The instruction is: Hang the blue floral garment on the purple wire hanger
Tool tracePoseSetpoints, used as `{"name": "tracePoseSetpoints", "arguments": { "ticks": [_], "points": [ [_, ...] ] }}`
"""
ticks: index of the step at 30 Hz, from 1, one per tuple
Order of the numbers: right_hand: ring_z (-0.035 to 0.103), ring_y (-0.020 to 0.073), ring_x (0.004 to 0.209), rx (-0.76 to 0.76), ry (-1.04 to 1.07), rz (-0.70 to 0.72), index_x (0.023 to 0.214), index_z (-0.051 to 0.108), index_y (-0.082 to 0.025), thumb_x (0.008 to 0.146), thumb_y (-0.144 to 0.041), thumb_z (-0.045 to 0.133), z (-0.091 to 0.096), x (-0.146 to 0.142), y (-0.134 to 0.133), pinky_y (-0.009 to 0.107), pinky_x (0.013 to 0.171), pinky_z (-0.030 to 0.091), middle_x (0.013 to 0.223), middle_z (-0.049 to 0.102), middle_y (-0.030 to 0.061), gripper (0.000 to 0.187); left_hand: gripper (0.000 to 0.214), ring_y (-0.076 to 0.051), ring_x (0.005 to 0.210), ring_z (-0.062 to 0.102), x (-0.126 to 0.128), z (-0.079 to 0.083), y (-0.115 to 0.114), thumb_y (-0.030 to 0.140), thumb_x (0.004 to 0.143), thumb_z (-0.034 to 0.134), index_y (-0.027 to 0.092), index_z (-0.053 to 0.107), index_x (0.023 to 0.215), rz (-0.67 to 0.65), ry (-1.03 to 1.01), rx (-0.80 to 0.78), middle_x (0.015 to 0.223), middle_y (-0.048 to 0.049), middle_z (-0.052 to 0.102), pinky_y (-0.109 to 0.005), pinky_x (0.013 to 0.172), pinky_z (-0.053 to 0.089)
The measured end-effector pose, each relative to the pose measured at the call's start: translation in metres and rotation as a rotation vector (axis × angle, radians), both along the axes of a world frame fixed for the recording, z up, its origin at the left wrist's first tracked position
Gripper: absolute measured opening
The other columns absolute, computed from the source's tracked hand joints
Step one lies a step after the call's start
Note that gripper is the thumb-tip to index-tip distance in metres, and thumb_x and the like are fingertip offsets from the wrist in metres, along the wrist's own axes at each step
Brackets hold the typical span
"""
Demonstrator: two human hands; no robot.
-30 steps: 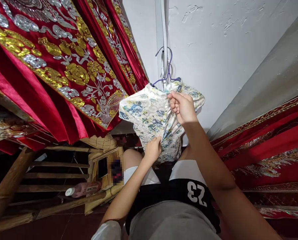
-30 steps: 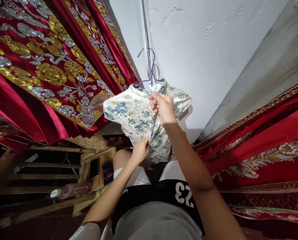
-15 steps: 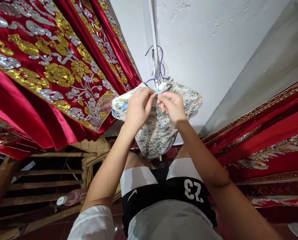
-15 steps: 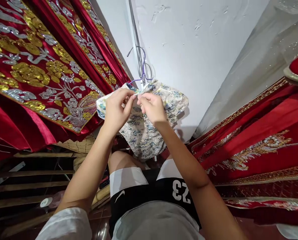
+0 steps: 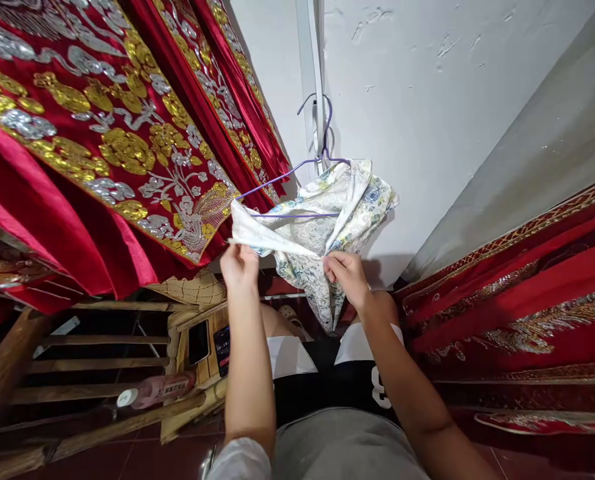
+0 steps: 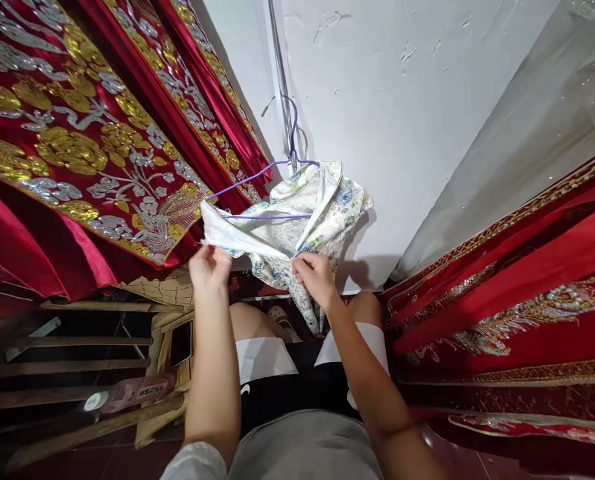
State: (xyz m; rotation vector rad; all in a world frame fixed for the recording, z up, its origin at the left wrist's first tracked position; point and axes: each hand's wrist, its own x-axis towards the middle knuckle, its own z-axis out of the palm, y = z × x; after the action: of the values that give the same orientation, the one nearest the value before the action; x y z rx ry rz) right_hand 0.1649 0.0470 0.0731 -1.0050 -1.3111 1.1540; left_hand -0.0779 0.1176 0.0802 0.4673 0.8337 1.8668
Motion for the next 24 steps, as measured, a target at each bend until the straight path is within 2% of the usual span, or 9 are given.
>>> {"name": "tracePoseSetpoints", "arguments": {
  "ticks": [4,6,8,10,13,16,19,21,24],
  "points": [
    [0.039,0.0129,0.048,-0.092,0.087,-0.05,0.055,0.055,-0.023,0.082,-0.039,0.059,-0.017,-0.002,-0.021,0.029,0.05,0.032,0.048,0.046,-0.0017,0.032,0.022,-0.012,0.087,0.07,0.048,-0.049,-0.032,0.014,0.097,0.044,0.015,0.065,0.097,0.059,-0.097,-0.164,0.086,-0.0072,0.072,-0.021,0.083,0.053],
    [0.037,0.0133,0.048,-0.142,0.084,-0.076,0.053,0.052,-0.024,0.082,-0.037,0.058,-0.026,0.005,-0.032,0.03,0.05,0.03,0.047,0.044,-0.0017,0.033,0.007,-0.013,0.09,0.07,0.067,-0.068,-0.049,0.02,0.087,0.06,0.017,0.065,0.091,0.054,-0.038,-0.129,0.09,-0.0055,0.072,-0.022,0.088,0.052],
    [0.035,0.013,0.047,-0.177,0.065,-0.08,0.05,0.048,-0.024,0.08,-0.036,0.057,-0.035,0.018,-0.039,0.03,0.05,0.028,0.045,0.04,-0.0024,0.034,0.014,-0.013,0.084,0.067,0.08,-0.077,-0.066,0.027,0.078,0.071,0.018,0.062,0.083,-0.008,0.026,-0.075,0.086,-0.0022,0.069,-0.022,0.084,0.051],
    [0.034,0.0128,0.047,-0.219,-0.001,-0.046,0.049,0.048,-0.023,0.079,-0.035,0.058,-0.041,0.032,-0.04,0.03,0.051,0.028,0.043,0.038,-0.0034,0.034,0.024,-0.012,0.073,0.06,0.089,-0.074,-0.079,0.033,0.073,0.077,0.019,0.058,0.079,-0.125,0.073,-0.031,0.078,0.0007,0.062,-0.022,0.074,0.049],
    [0.04,0.0137,0.05,-0.294,-0.148,-0.04,0.054,0.055,-0.021,0.082,-0.042,0.062,-0.047,0.048,-0.034,0.03,0.052,0.032,0.047,0.044,-0.0026,0.035,0.033,-0.014,0.069,0.055,0.104,-0.054,-0.096,0.043,0.076,0.076,0.02,0.053,0.078,-0.293,0.169,0.047,0.079,0.0001,0.058,-0.024,0.068,0.046],
    [0.05,0.0171,0.059,-0.259,-0.152,-0.134,0.064,0.061,-0.021,0.086,-0.06,0.06,-0.048,0.051,-0.028,0.031,0.057,0.039,0.059,0.056,0.0011,0.045,0.035,-0.019,0.086,0.061,0.124,-0.034,-0.112,0.052,0.084,0.07,0.02,0.056,0.081,-0.429,0.343,0.133,0.092,-0.0048,0.064,-0.029,0.08,0.049],
    [0.057,0.02,0.07,-0.275,0.014,-0.05,0.075,0.064,-0.022,0.085,-0.076,0.055,-0.045,0.044,-0.028,0.033,0.064,0.048,0.07,0.063,0.0033,0.055,0.031,-0.025,0.106,0.063,0.141,-0.021,-0.127,0.05,0.093,0.062,0.021,0.065,0.087,-0.551,0.595,0.222,0.111,-0.009,0.068,-0.035,0.098,0.049],
    [0.061,0.022,0.074,-0.341,0.133,0.036,0.079,0.065,-0.023,0.082,-0.084,0.05,-0.04,0.038,-0.031,0.034,0.067,0.052,0.072,0.064,0.0047,0.063,0.028,-0.027,0.122,0.06,0.145,-0.016,-0.133,0.045,0.098,0.057,0.021,0.07,0.092,-0.564,0.772,0.289,0.124,-0.0105,0.067,-0.04,0.111,0.042],
    [0.064,0.0247,0.076,-0.409,0.194,0.142,0.078,0.065,-0.022,0.082,-0.088,0.044,-0.027,0.035,-0.035,0.037,0.066,0.053,0.072,0.064,0.0073,0.069,0.024,-0.029,0.141,0.047,0.136,-0.011,-0.132,0.04,0.098,0.06,0.024,0.071,0.111,-0.458,0.96,0.34,0.139,-0.0113,0.06,-0.041,0.12,0.032]
  ]
}}
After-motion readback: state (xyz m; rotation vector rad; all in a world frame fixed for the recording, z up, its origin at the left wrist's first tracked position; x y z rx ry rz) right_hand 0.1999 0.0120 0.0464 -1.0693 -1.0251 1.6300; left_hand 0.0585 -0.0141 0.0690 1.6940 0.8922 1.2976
